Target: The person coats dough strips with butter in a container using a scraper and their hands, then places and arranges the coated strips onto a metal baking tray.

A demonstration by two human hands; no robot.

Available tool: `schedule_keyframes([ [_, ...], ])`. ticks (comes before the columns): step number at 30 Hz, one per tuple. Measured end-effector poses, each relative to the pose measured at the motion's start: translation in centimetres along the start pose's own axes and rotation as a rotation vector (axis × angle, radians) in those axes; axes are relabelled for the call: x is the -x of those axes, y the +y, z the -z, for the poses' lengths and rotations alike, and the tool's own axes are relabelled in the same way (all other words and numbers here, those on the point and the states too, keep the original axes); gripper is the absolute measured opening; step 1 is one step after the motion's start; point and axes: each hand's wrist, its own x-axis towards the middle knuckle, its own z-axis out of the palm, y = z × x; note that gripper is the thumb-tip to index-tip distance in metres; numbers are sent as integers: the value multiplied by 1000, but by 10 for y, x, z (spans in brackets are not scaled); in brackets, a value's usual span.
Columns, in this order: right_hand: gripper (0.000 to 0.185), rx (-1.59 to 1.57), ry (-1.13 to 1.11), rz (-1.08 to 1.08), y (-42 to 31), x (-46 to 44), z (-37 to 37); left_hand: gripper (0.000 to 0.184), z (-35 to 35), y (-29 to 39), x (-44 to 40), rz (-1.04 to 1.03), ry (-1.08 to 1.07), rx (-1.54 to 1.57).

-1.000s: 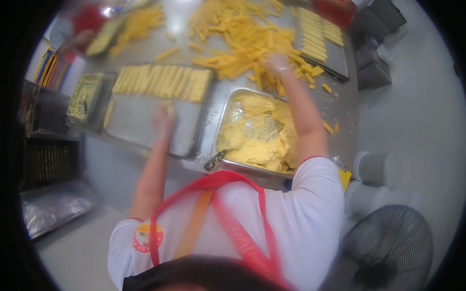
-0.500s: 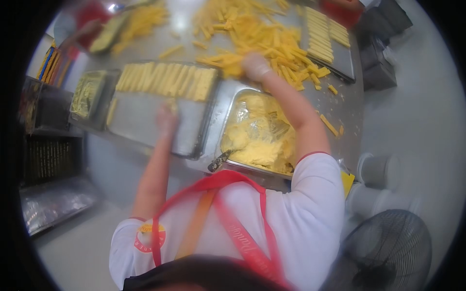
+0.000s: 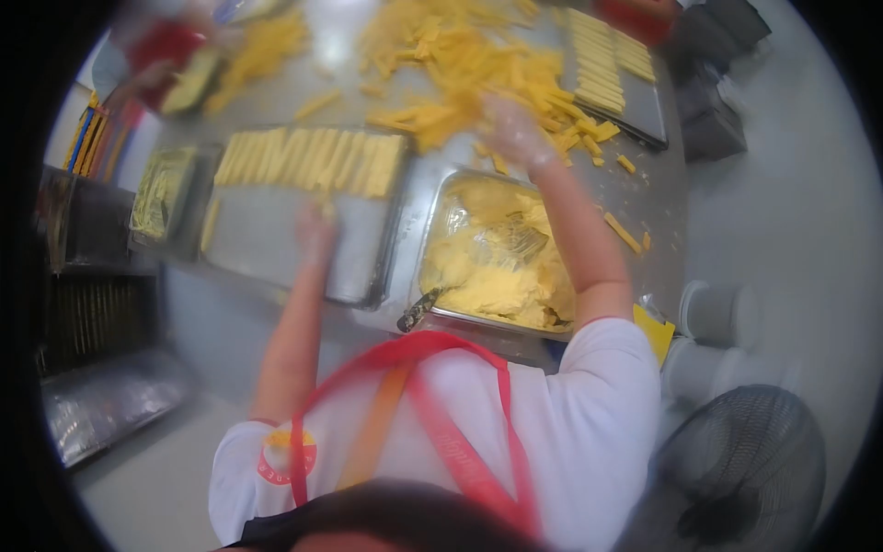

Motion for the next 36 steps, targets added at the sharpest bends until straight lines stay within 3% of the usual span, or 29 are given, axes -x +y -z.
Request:
schedule_keyframes([
  [2,43,-208,-215,43,-81,24,34,20,-2,-3,-4,-58,23,23],
  [4,43,-257,-422,-71,-90,58,3,20,-10,-17,-3,4,-30,-165],
  [5,42,-243,-346,-21,-89,69,-10,21,-20,-19,4,46,-62,-250],
  [8,31,-209,-105,116,-83,86,-29,21,-7,0,1,16,-35,-104],
  [11,30,-248,-41,167,-84,70,-7,20,9,9,-5,44,-84,-61],
  [14,33,-166,-18,-211,-68,40,25,19,10,11,-7,26,-50,5],
  [17,37,180,-314,-392,-23,17,8,18,5,8,-5,-6,-39,13],
  [20,39,254,-521,-468,-15,7,-4,17,8,9,-9,-15,-9,15],
  [23,47,222,-452,-341,5,12,-28,17,17,17,-7,-20,15,24],
  [24,46,116,-479,-437,5,11,-28,17,14,15,-6,-36,29,23],
  [28,38,99,-583,-397,-11,-22,24,16,13,17,-9,-85,54,9],
  [30,41,-26,-541,-412,-3,-48,55,16,13,16,-9,-64,30,-42],
  [31,41,78,-402,-432,17,-60,51,16,11,17,-9,-51,16,-58],
  [32,41,177,-265,-447,40,-74,43,16,11,16,-7,-33,0,-76],
  [35,36,228,-193,-703,87,-108,14,16,16,20,-7,12,-20,-24],
  [36,34,310,-190,-664,113,-111,-13,16,18,22,-8,23,-25,15],
])
